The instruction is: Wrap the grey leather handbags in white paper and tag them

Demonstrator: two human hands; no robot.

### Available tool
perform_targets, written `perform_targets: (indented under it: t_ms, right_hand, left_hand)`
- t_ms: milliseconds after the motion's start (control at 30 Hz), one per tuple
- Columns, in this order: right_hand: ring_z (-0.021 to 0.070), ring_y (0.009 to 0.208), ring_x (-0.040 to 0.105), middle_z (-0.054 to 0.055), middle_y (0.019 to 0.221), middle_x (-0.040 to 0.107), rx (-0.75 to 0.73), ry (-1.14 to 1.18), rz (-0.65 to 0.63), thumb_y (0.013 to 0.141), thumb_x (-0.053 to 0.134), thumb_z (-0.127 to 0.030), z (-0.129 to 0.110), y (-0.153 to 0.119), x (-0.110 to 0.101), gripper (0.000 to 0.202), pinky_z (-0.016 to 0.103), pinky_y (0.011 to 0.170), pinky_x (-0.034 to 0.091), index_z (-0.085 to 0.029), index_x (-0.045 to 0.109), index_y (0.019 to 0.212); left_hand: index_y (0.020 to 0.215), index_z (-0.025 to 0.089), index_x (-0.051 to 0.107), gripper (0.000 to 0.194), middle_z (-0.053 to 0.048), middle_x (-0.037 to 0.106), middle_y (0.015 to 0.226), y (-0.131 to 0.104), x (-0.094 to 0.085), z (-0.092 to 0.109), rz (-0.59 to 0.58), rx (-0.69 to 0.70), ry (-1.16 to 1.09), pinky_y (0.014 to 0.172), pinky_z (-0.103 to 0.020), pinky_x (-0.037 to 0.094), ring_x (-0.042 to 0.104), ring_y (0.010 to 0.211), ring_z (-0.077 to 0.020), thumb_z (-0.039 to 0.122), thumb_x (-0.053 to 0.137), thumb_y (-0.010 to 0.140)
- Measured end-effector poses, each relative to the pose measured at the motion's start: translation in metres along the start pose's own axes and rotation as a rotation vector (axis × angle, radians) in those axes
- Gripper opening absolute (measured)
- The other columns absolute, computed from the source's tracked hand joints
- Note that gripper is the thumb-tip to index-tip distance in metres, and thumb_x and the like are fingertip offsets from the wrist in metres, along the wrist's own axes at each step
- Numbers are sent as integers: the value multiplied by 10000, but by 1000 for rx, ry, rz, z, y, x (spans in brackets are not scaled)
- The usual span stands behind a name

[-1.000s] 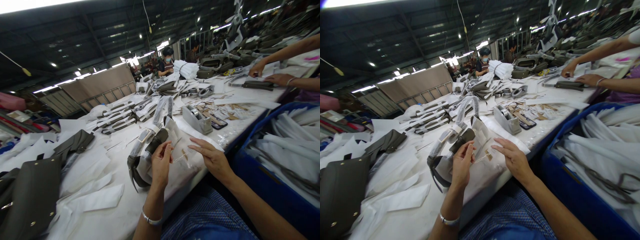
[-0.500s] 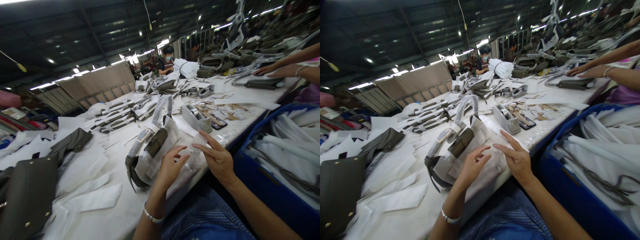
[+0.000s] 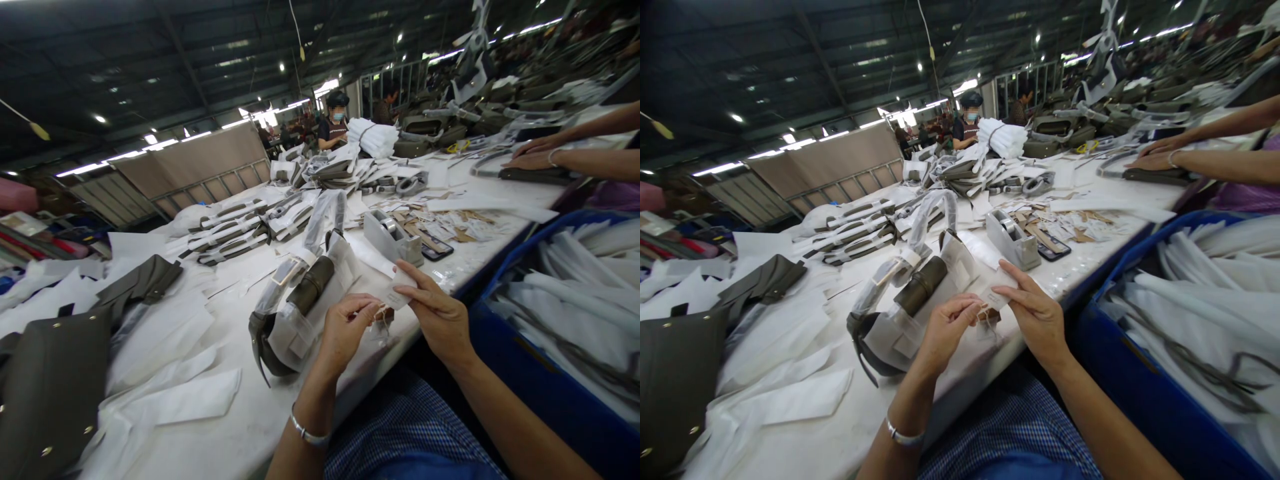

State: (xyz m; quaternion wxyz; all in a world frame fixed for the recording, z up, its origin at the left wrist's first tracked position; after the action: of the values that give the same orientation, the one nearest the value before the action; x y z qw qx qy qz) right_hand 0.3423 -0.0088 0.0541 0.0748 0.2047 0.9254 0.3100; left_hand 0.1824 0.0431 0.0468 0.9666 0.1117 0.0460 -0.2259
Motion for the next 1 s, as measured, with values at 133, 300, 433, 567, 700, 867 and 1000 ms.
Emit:
perform_targets:
  t_ms: [133, 300, 433, 567, 700, 867, 1000]
  right_hand:
    - [229, 1294, 532, -49, 1382, 583, -35, -53, 25, 918, 609, -188, -5, 0, -3, 260, 397, 1147, 401, -368, 770, 1015]
    - [234, 1281, 544, -47, 1388, 580, -72, -89, 20, 914, 613, -181, -9, -1, -4, 269, 389, 1134, 413, -370, 770, 1023]
    - [229, 1273, 549, -30, 1386, 583, -85, -74, 8, 915, 611, -171, -8, -3, -1, 268, 381, 1118, 426, -350, 770, 1036]
    - [218, 1247, 568, -27, 1371, 595, -66, -16, 8, 908, 628, -159, -4, -5, -2, 265, 365, 1098, 444, -350, 772, 1021]
    - [229, 1216, 590, -14, 1365, 599, -27, 24, 19, 903, 641, -163, 0, -5, -4, 241, 376, 1065, 476, -339, 779, 995]
    - [216, 1177, 612, -21, 1350, 610, -80, -10, 36, 896, 651, -143, -8, -4, -4, 262, 357, 1026, 499, -353, 780, 984]
    - [205, 1118, 645, -20, 1353, 606, -102, -13, 46, 899, 647, -134, -14, -4, -5, 272, 358, 1024, 501, -356, 779, 984]
  left_hand:
    - [864, 181, 754, 158, -73, 700, 997, 0, -7, 8, 70, 37, 49, 743, -260, 489, 633, 932, -192, 295, 645, 880]
    - [964, 186, 711, 188, -51, 699, 968, -1, -4, 1, 43, -62, 33, 661, -249, 462, 611, 780, -150, 341, 628, 897]
    - [999, 219, 744, 190, -51, 687, 1084, -1, 3, 6, 15, -7, 140, 681, -253, 462, 627, 886, -174, 282, 719, 822]
    - [798, 202, 767, 81, -66, 687, 1051, -2, 6, 3, 4, -23, 56, 727, -263, 464, 624, 1020, -218, 254, 710, 824]
    - [775, 187, 764, 89, -71, 689, 977, -2, 3, 1, 16, -34, -45, 764, -269, 473, 630, 991, -218, 252, 718, 815]
    - [758, 183, 755, 125, -68, 684, 937, -1, 0, 8, 58, 35, 1, 722, -257, 477, 635, 932, -198, 251, 693, 842]
    - [768, 194, 742, 132, -54, 679, 929, -2, -6, 19, 110, 132, 100, 744, -261, 477, 633, 892, -179, 236, 667, 868]
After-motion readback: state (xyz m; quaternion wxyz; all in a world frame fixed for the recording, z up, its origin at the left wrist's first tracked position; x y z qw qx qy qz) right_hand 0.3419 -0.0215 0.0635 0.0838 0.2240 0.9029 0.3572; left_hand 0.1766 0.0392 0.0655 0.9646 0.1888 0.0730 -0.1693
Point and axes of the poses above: each hand's wrist, its own y-axis towards the middle knuckle, its own x-axis out of the palm, z = x × y, the point moved 8 cm from there along y, towards the middle knuckle
